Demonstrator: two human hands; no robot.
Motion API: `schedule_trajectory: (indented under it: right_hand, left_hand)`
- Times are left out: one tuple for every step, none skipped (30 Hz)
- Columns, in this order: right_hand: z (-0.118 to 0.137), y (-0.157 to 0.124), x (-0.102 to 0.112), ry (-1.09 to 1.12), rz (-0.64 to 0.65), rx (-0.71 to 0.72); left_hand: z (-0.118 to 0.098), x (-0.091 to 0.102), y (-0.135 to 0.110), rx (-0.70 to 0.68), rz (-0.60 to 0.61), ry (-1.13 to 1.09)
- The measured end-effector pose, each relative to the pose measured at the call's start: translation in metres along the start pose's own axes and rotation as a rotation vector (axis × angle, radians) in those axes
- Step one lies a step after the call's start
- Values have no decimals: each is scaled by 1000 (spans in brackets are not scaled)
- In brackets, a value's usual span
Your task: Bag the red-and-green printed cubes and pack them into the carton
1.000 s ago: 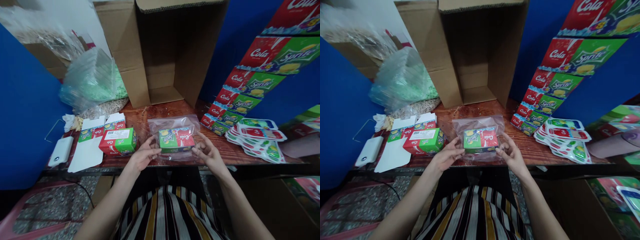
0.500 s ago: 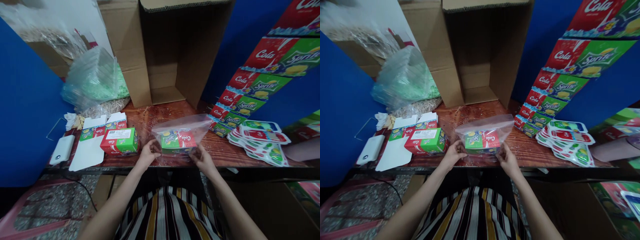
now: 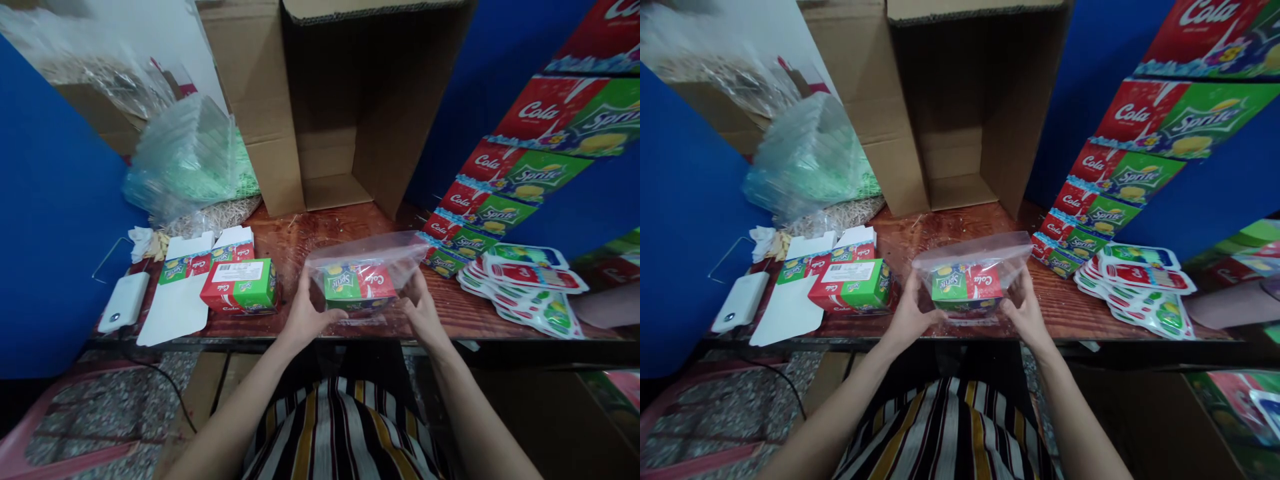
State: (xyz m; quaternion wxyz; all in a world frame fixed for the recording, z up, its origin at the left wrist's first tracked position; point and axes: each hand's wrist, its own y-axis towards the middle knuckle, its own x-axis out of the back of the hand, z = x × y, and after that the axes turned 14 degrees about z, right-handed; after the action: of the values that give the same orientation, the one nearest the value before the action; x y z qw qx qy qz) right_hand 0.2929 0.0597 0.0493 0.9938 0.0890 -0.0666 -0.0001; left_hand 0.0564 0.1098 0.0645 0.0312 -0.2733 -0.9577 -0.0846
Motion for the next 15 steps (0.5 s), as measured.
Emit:
schedule_trajectory:
  right_hand:
    - [1,7,-6,16,-13,19]
    - [1,13,-11,23,-30,23]
    - [-2,18,-17,28,-51,17]
    - [-6,22,-22,33,-67,10]
    - [-11,24,-25,42,-74,6]
    - [-16,25,-28,53,-73,4]
    - [-22,25,-29,63,-65,2]
    - [-28,24,-29,73,-51,-1]
    - [-33,22,-28,85,-32,-8]
    - [-38,21,-26,94,-12,-18]
    - [-42,19,-24,96,4,-30]
    - [-46,18,-22,88,15,-41]
    - [-49,16,-19,72,29,-54]
    - [-51,15,-17,50,48,-73]
    - [-53,13,-14,22,73,-97]
  left_hand:
    - [2,-8,5,-39,-16,-86]
    - [6,-16,9,-64,-41,-159]
    - [10,-23,13,-73,-74,-210]
    - [14,-29,17,-70,-107,-243]
    - [19,-33,19,-64,-129,-268]
    - [23,-36,20,-66,-140,-290]
    - [26,-37,21,-79,-134,-310]
    - [30,-38,21,-100,-121,-329]
    - [33,-37,21,-124,-104,-338]
    - [37,-37,21,-143,-89,-338]
    - [40,-36,21,-150,-74,-331]
    - [44,-34,21,-143,-60,-321]
    - [48,-33,21,-120,-44,-309]
    - [52,-31,20,-84,-27,-295]
    - [54,-29,19,-47,-8,-283]
